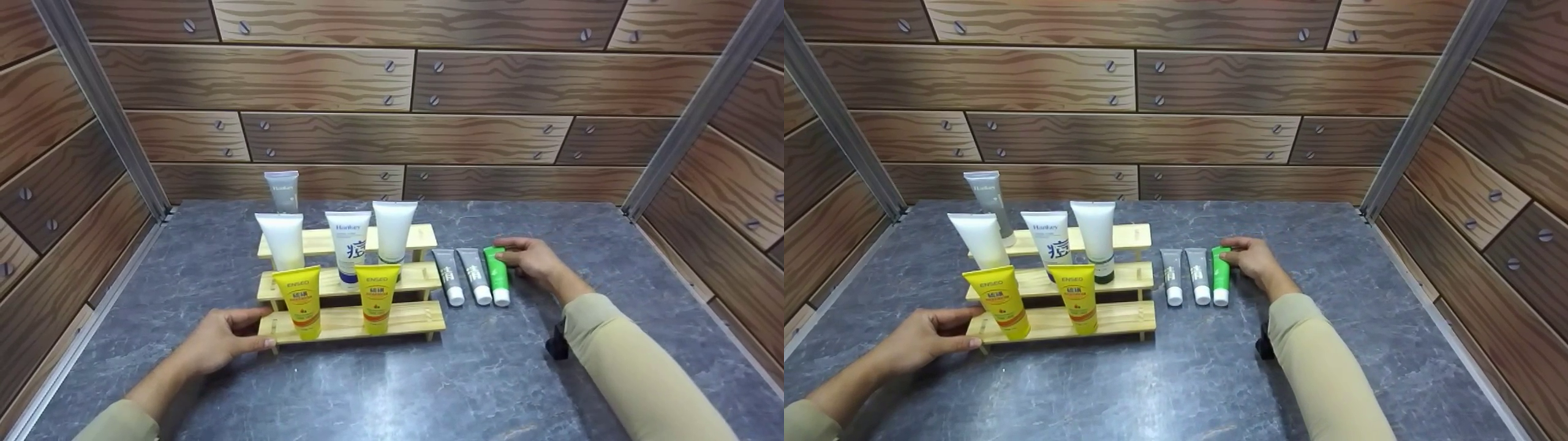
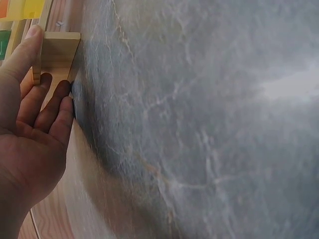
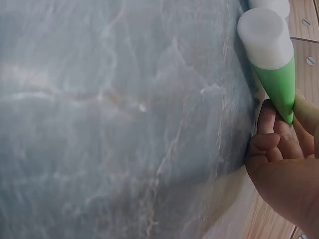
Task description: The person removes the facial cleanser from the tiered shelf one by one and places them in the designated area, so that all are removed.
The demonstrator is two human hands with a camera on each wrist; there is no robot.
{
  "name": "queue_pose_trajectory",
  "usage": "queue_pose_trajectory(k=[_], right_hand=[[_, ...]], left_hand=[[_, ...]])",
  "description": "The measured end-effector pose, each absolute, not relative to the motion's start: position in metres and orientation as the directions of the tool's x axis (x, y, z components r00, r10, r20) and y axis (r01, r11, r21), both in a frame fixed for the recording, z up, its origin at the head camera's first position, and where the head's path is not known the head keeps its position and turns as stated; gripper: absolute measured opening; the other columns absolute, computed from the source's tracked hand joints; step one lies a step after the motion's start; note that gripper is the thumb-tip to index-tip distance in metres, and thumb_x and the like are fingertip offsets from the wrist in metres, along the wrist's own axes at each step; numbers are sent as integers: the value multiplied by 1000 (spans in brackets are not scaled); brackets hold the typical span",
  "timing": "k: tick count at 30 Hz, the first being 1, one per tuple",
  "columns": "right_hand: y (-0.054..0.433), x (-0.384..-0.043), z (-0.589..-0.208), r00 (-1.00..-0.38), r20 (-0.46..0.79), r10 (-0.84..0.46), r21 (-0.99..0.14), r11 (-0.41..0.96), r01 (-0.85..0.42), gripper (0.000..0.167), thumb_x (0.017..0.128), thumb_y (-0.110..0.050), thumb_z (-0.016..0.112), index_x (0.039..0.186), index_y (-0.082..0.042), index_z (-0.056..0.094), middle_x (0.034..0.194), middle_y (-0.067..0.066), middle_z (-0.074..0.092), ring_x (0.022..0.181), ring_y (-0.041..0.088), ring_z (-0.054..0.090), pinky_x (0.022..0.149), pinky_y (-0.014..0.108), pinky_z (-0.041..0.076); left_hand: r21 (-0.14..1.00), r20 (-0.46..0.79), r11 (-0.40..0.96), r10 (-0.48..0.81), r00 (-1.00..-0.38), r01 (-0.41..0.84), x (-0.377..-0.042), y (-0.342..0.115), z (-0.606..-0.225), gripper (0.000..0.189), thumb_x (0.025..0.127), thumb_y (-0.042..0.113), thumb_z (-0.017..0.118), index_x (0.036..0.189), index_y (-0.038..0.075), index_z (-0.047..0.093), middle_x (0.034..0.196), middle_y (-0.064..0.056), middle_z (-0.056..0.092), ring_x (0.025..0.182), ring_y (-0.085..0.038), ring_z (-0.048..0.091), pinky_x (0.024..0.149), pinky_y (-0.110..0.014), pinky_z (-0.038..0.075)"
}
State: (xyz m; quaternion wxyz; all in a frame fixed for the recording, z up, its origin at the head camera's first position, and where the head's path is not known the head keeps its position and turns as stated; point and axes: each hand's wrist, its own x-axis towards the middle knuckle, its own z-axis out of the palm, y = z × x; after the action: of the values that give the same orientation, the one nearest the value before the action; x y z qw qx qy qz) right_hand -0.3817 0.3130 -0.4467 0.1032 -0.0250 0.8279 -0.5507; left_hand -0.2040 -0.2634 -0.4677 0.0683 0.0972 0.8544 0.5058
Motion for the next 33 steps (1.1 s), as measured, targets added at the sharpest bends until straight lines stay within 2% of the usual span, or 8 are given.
queue_pose_trajectory(k=[3, 11, 14, 20, 27, 33], right_hand=[[314, -382, -447, -977, -137, -162, -911, 408, 60, 51, 102, -10, 70, 147, 9, 54, 99, -7, 71, 79, 5, 59, 61, 21, 47], [316, -383, -444, -976, -150, -159, -865, 500, 51, 49, 105, -13, 67, 148, 6, 56, 118, 3, 70, 86, 7, 58, 69, 24, 50], [315, -383, -443, -974, -153, -169, -857, 513, 45, 48, 105, -14, 66, 148, 6, 56, 124, 6, 68, 88, 7, 58, 71, 25, 51], [313, -384, -443, -974, -143, -175, -857, 514, 34, 48, 104, -14, 67, 147, 6, 57, 125, 9, 69, 86, 9, 58, 68, 24, 49], [314, -386, -444, -983, -106, -148, -837, 547, 8, 52, 101, -16, 74, 146, 5, 58, 140, 23, 65, 92, 7, 59, 71, 26, 51], [313, -385, -445, -988, -89, -125, -832, 554, 4, 52, 99, -15, 75, 144, 6, 60, 141, 26, 64, 94, 8, 59, 73, 25, 51]], left_hand=[[878, -21, 470, 233, -972, 94, -204, -263, -468, 66, 89, 24, 89, 140, -7, 63, 139, -22, 67, 129, -34, 64, 106, -32, 52], [871, -18, 481, 234, -972, 100, -203, -261, -467, 66, 88, 24, 89, 140, -6, 64, 139, -22, 67, 129, -35, 64, 111, -50, 49], [869, -27, 486, 234, -972, 93, -203, -261, -467, 67, 88, 25, 90, 141, -6, 63, 139, -23, 66, 129, -35, 64, 111, -52, 49], [863, -32, 500, 206, -978, 77, -203, -263, -466, 67, 86, 26, 91, 140, -4, 65, 141, -22, 66, 132, -37, 62, 114, -56, 45], [865, -26, 494, 224, -974, 90, -204, -263, -467, 68, 87, 27, 90, 141, -5, 63, 141, -22, 65, 132, -38, 61, 114, -55, 44], [862, -25, 498, 222, -975, 92, -204, -263, -467, 67, 87, 26, 90, 140, -4, 64, 141, -22, 66, 132, -38, 61, 115, -56, 44]])
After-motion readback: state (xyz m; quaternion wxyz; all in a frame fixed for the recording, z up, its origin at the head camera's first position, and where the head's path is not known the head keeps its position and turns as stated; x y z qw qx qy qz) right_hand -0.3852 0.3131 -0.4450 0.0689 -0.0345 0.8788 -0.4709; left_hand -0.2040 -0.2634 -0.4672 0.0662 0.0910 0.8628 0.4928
